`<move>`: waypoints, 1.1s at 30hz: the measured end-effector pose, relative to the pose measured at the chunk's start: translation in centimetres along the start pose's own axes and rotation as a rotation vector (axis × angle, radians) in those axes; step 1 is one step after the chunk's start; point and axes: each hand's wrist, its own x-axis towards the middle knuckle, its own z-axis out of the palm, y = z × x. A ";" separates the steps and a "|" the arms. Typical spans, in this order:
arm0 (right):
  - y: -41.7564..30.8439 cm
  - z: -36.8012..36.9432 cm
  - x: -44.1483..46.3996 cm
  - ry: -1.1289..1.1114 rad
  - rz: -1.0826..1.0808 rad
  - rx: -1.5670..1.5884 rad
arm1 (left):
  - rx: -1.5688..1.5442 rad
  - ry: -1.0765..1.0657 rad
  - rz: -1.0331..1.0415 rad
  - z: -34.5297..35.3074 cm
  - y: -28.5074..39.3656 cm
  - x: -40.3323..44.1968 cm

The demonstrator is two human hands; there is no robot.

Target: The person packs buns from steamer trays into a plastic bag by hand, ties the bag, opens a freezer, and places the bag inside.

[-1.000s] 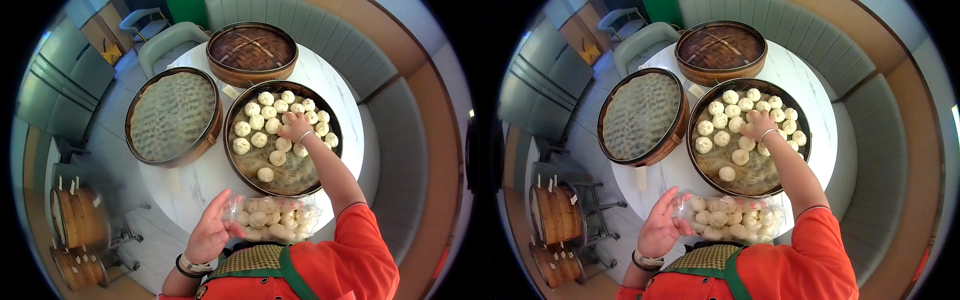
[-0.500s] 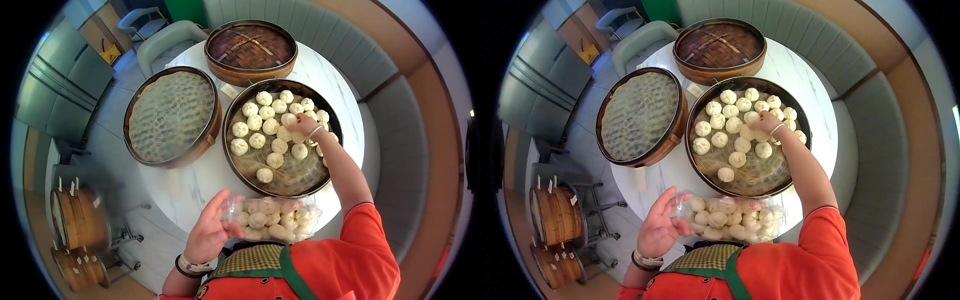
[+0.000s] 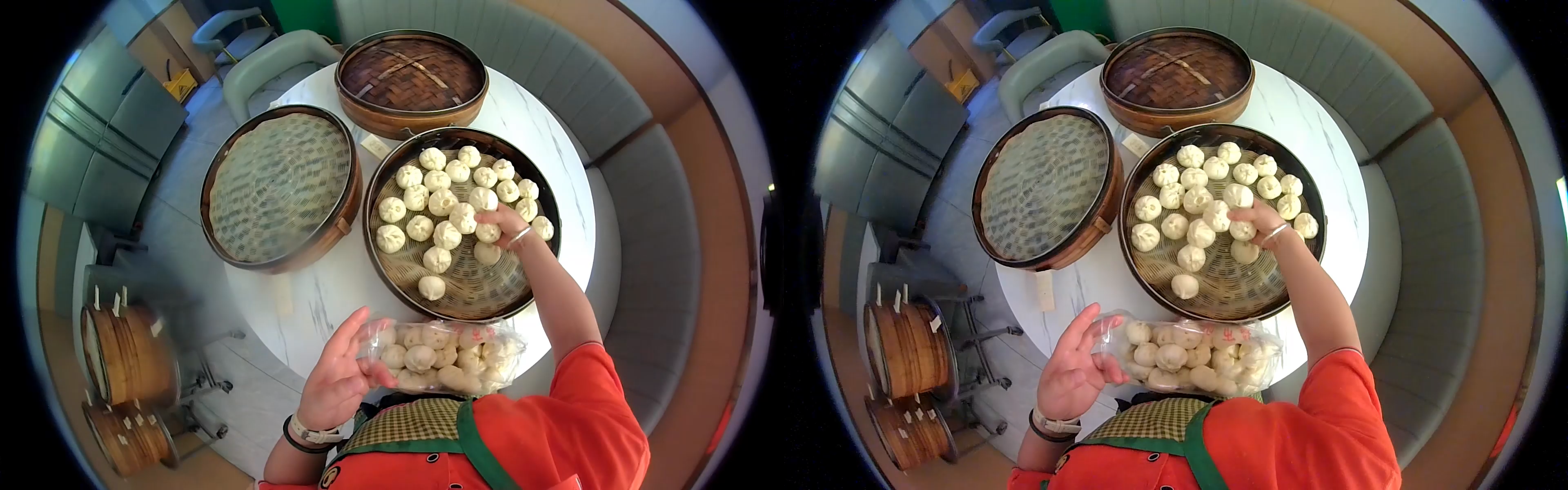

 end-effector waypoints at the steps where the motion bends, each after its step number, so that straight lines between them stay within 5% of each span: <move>1: 0.6 -0.6 0.0 -0.001 0.005 -0.002 | 0.034 0.010 0.013 -0.1 0.0 -0.1; 5: 1.4 -1.0 -1.7 0.098 0.020 0.068 | 0.016 0.009 0.022 -0.2 0.0 -0.1; 7: 2.1 -1.7 -1.9 -0.087 -0.097 0.128 | 0.045 0.016 0.016 -0.2 0.0 -0.1; 14: 2.8 -2.0 -3.3 -0.098 -0.099 0.278 | 0.053 0.012 0.016 0.1 0.1 0.2; 23: 2.8 0.7 -6.1 -0.172 -0.230 0.652 | 0.455 -0.025 -0.142 0.1 1.6 0.8; 27: 2.1 2.9 -8.6 -0.201 -0.222 0.421 | 0.381 0.005 -0.084 -0.1 0.9 1.1; 31: 2.5 10.0 -12.5 -0.585 -0.032 0.301 | 0.216 0.042 -0.064 -0.3 0.5 0.4; 33: 4.3 11.8 -13.1 -0.564 -0.025 -0.179 | 0.209 0.014 -0.073 -0.5 0.3 0.0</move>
